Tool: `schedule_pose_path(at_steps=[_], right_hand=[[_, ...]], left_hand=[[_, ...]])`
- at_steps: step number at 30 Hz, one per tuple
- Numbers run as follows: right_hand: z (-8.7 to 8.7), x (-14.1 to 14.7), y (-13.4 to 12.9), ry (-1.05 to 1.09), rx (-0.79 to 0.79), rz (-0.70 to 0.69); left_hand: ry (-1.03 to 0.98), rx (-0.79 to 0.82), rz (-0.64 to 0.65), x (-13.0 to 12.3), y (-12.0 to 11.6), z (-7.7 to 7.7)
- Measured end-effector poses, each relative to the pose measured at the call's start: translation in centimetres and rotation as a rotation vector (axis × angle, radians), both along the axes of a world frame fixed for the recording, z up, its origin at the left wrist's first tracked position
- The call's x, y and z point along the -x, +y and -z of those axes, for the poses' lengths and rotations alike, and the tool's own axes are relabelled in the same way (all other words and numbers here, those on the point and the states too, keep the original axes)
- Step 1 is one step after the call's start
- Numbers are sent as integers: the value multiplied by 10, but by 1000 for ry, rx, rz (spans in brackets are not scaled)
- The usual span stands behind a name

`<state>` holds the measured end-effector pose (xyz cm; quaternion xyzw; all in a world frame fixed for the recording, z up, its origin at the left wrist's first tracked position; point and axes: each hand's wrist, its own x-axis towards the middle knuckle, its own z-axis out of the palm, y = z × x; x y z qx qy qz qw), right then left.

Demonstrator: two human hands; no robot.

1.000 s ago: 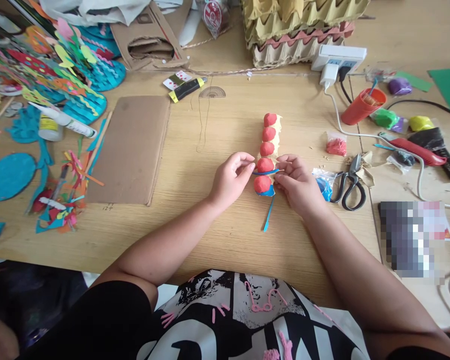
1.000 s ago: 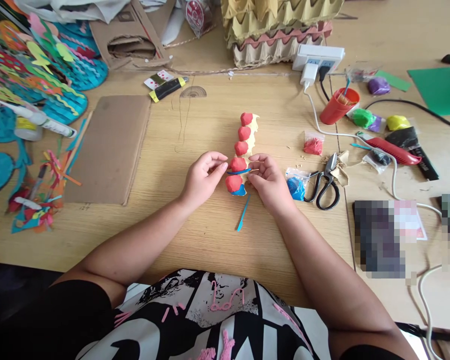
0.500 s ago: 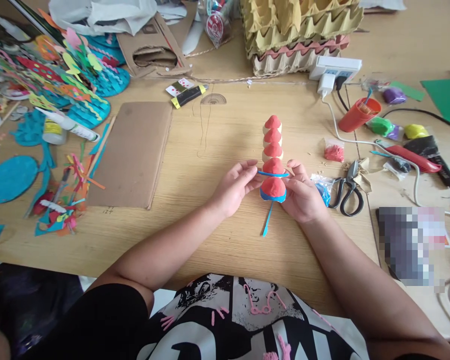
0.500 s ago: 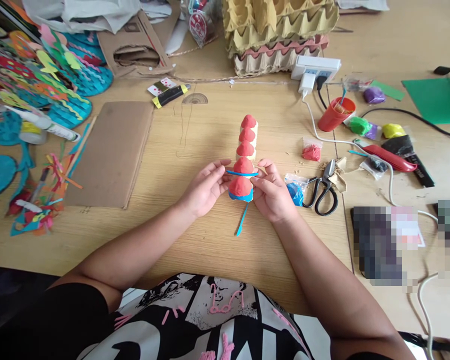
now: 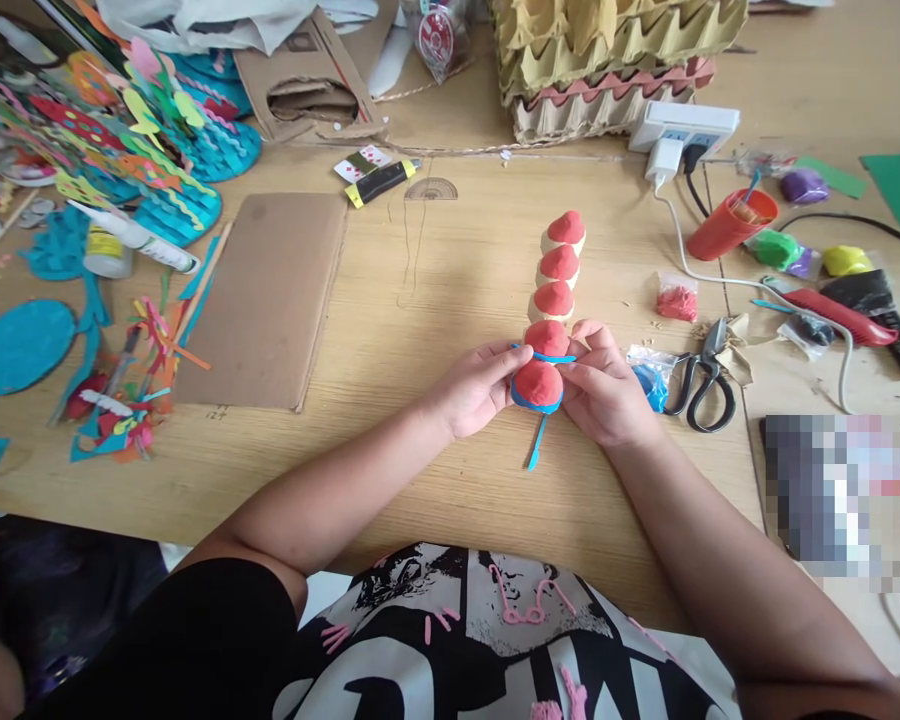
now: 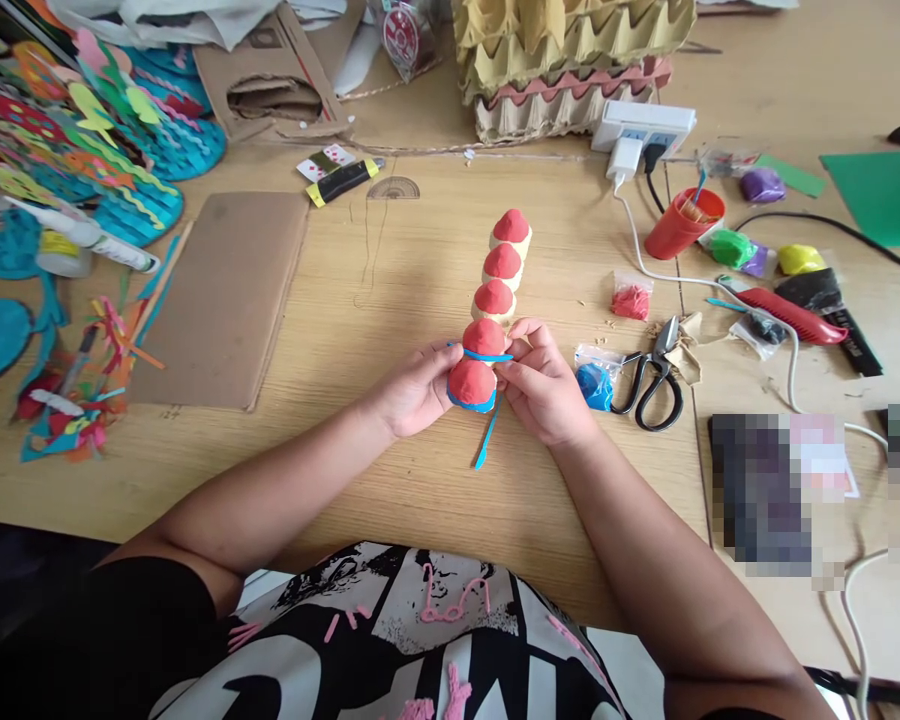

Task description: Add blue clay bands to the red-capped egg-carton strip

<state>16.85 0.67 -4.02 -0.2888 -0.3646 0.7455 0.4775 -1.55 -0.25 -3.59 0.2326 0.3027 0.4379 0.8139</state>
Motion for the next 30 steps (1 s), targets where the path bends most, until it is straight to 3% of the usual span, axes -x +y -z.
schedule_pose_path(at_steps=[12,30], right_hand=[[-8,3,-2,-7,3,-13],[-6,-3,0,-51,-46,-17]], left_hand=[[19,12,-20,-1,0,2],[167,-80,-41,3,0,3]])
